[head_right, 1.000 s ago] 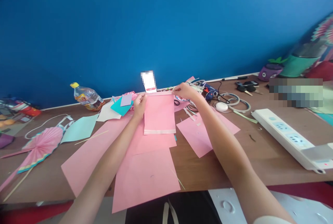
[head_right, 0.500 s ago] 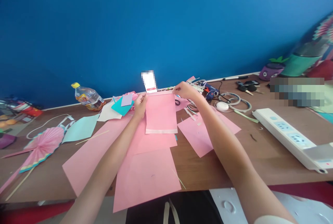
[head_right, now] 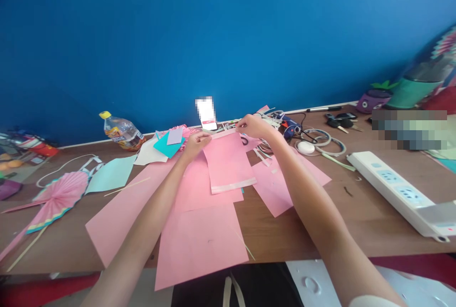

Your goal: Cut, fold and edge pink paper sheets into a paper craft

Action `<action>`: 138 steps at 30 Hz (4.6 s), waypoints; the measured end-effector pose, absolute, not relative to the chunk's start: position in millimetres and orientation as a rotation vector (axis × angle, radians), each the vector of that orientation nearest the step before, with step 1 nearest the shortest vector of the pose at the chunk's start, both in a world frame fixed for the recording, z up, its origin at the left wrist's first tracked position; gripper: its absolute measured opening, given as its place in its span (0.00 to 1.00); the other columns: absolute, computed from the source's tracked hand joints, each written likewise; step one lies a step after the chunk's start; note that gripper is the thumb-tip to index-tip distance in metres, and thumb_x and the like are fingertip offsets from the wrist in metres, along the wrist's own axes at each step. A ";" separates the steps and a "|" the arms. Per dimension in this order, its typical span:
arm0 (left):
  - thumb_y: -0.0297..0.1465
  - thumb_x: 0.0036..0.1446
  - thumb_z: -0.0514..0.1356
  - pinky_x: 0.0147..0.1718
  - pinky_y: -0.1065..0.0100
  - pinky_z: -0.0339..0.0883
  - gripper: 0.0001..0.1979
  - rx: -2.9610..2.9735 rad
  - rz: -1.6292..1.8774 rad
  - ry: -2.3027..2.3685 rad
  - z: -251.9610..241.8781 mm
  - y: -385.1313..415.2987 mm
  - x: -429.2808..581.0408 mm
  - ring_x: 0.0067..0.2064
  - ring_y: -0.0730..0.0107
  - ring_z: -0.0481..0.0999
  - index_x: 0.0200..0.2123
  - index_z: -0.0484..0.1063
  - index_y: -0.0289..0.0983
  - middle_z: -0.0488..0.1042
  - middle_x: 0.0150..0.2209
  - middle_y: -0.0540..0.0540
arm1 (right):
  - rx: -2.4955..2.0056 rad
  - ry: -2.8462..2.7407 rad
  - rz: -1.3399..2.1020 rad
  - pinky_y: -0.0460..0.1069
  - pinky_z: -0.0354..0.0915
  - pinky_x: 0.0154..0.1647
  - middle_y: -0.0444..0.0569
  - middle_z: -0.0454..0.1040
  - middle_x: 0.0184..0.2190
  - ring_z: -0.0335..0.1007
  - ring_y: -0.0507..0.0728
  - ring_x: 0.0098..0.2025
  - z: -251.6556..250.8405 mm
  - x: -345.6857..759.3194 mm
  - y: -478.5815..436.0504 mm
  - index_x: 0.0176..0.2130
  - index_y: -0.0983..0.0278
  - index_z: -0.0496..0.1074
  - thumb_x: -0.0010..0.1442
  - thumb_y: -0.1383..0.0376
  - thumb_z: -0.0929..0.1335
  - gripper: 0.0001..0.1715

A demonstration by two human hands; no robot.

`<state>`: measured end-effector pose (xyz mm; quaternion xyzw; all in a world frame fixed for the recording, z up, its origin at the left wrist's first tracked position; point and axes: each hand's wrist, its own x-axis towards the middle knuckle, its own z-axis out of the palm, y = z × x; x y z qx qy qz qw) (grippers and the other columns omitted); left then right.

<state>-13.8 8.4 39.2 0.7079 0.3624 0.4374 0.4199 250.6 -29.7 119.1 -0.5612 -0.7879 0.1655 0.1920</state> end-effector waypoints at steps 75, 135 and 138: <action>0.36 0.56 0.54 0.32 0.71 0.57 0.11 2.157 0.412 0.627 41.8 -2.1 5.9 0.32 0.73 0.64 0.34 0.69 0.33 0.66 0.30 0.49 | -1.553 -2.661 0.387 0.47 0.56 0.31 0.48 0.76 0.35 0.70 0.56 0.36 97.5 200.8 -35.2 0.37 0.60 0.75 0.58 0.63 0.62 0.14; 0.38 0.49 0.62 0.37 0.71 0.59 0.13 1.643 0.439 0.657 41.5 -23.5 5.2 0.34 0.74 0.67 0.32 0.71 0.34 0.69 0.32 0.49 | -1.332 -2.151 0.520 0.47 0.50 0.27 0.43 0.68 0.22 0.54 0.50 0.22 144.0 196.1 -65.2 0.47 0.62 0.71 0.57 0.61 0.61 0.20; 0.37 0.49 0.62 0.34 0.72 0.58 0.11 1.653 0.443 0.656 41.8 -22.8 5.3 0.32 0.76 0.65 0.30 0.70 0.34 0.68 0.30 0.50 | -1.363 -2.215 0.421 0.47 0.50 0.28 0.43 0.69 0.23 0.57 0.51 0.24 139.5 198.0 -60.1 0.47 0.61 0.70 0.55 0.65 0.61 0.21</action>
